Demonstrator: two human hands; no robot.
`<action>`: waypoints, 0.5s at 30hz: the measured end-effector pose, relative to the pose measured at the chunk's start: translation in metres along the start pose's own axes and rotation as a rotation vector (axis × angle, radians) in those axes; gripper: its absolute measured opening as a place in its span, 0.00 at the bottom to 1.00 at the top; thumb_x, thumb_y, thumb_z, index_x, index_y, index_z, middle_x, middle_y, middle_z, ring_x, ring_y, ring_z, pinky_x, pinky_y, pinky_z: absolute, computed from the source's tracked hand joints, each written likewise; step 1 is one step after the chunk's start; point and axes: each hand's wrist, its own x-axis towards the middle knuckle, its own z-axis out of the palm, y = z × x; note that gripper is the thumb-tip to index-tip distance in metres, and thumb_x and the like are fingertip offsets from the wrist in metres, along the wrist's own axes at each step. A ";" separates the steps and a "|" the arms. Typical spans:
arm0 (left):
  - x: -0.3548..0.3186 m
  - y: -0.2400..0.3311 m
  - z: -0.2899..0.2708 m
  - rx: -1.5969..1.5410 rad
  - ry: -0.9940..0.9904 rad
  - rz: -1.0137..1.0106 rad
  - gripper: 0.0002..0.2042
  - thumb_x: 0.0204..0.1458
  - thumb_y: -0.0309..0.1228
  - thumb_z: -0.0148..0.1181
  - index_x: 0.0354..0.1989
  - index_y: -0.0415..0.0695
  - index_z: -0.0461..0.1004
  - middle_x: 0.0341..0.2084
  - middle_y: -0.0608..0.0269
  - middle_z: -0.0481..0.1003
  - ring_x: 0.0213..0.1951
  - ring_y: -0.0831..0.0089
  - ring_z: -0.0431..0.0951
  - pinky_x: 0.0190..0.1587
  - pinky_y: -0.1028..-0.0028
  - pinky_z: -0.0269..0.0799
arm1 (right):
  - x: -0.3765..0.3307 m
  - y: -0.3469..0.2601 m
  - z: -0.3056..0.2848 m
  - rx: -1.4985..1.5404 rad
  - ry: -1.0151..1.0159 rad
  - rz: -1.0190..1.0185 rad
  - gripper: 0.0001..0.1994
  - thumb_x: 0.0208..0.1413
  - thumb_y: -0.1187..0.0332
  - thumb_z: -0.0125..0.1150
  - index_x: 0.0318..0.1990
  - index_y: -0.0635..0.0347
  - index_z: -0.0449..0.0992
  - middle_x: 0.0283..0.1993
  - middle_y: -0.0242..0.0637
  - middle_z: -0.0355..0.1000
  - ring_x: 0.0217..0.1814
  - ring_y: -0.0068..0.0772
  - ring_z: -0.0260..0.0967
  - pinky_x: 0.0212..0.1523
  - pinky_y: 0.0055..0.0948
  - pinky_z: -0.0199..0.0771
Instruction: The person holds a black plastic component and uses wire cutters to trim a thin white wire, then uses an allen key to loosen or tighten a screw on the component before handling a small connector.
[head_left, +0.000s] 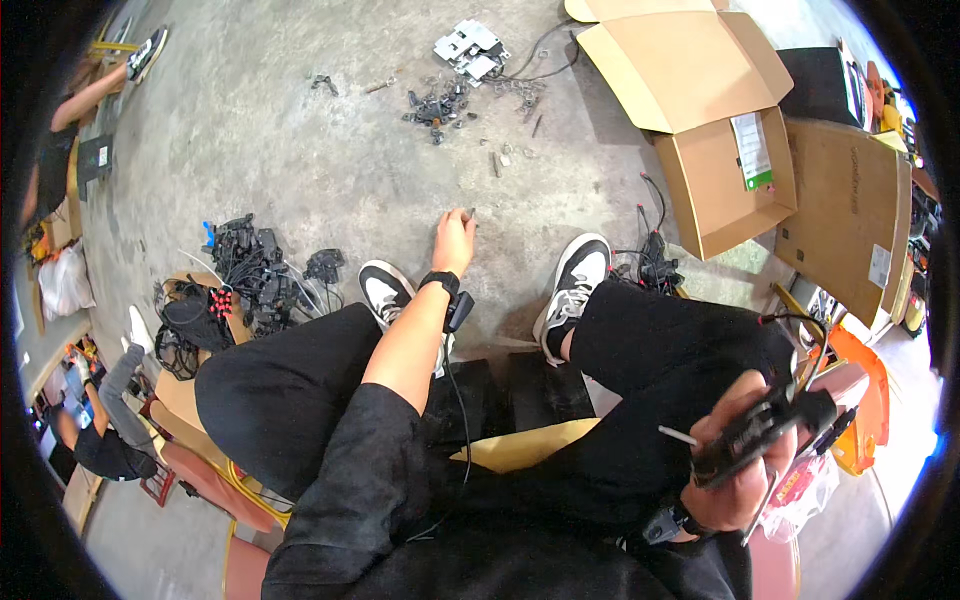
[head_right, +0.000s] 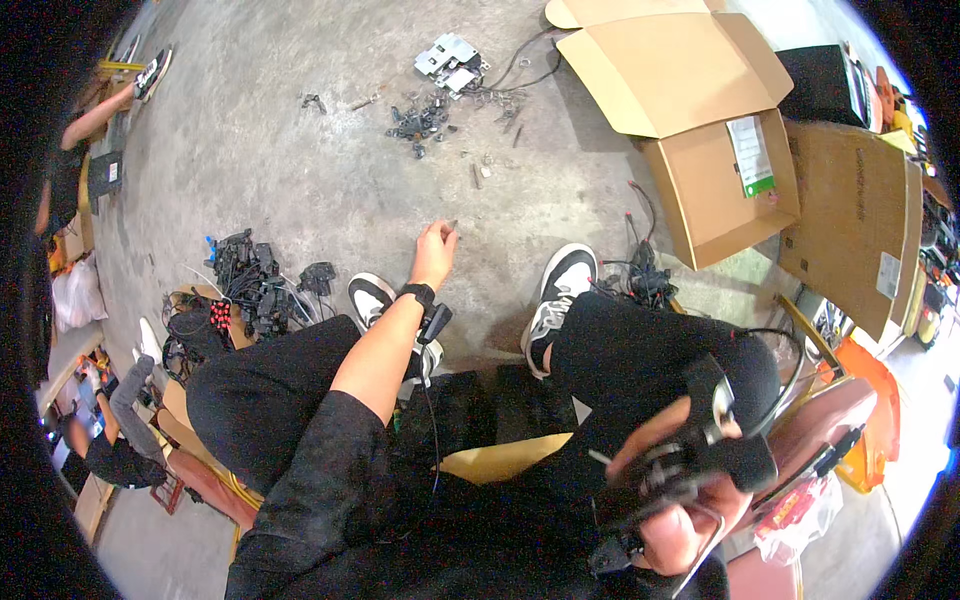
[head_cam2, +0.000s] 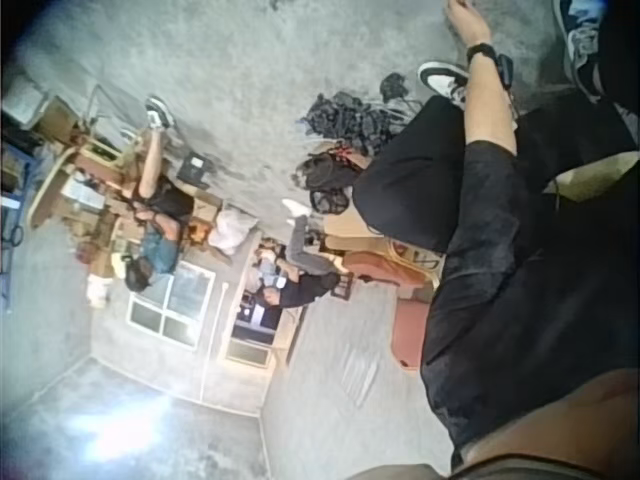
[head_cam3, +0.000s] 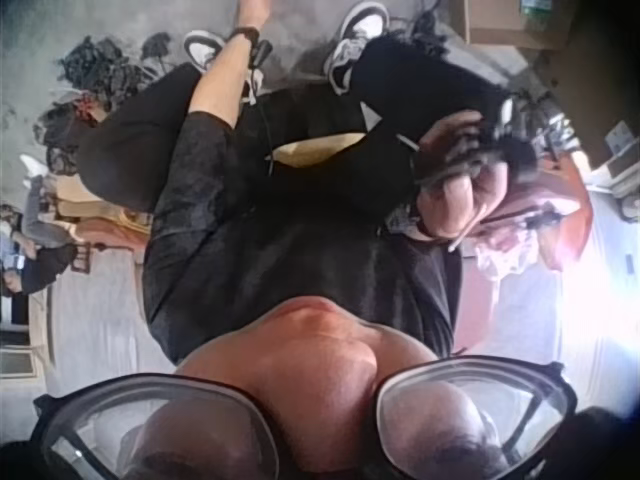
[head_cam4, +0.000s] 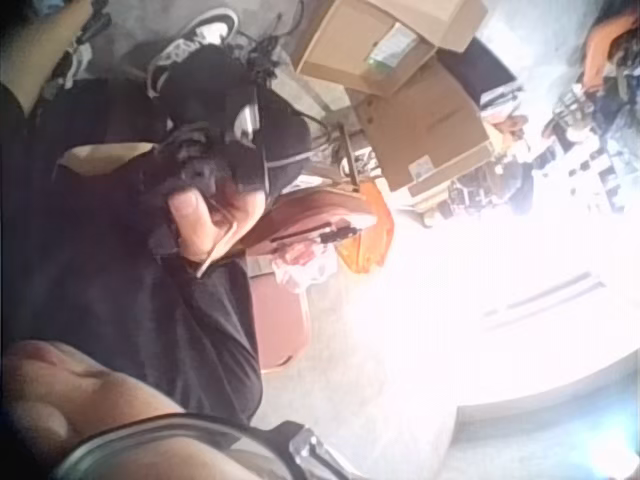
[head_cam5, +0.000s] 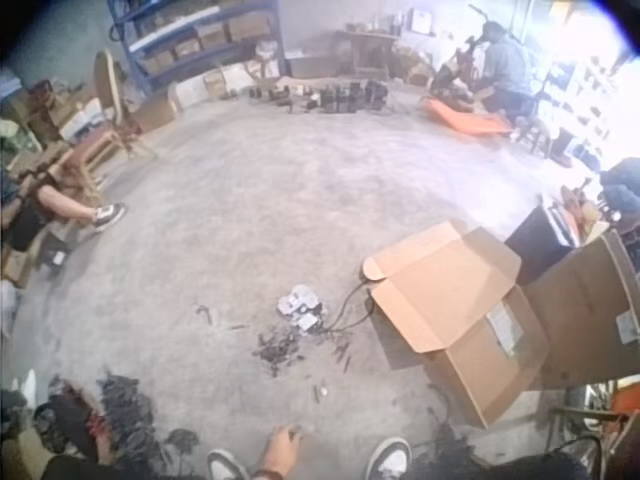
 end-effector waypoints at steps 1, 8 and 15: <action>-0.001 -0.002 -0.005 -0.036 0.020 -0.021 0.09 0.44 0.28 0.58 0.30 0.35 0.69 0.26 0.47 0.72 0.33 0.56 0.73 0.36 0.65 0.68 | 0.002 -0.002 0.010 -0.042 0.064 0.032 0.24 0.41 0.54 0.62 0.34 0.68 0.65 0.25 0.39 0.60 0.19 0.20 0.58 0.18 0.15 0.60; -0.014 0.030 -0.045 -0.268 0.038 -0.110 0.10 0.41 0.25 0.59 0.31 0.34 0.69 0.25 0.55 0.75 0.28 0.69 0.77 0.31 0.74 0.71 | 0.005 -0.001 0.011 -0.194 -0.050 0.096 0.21 0.44 0.74 0.64 0.46 0.68 0.65 0.32 0.31 0.69 0.27 0.14 0.65 0.26 0.13 0.62; -0.067 0.154 -0.145 -0.887 0.098 0.029 0.07 0.50 0.22 0.53 0.36 0.31 0.69 0.27 0.55 0.74 0.32 0.71 0.76 0.36 0.75 0.73 | 0.002 0.019 0.034 -0.227 -0.222 -0.157 0.18 0.48 0.67 0.63 0.42 0.70 0.68 0.28 0.34 0.70 0.21 0.12 0.64 0.20 0.16 0.61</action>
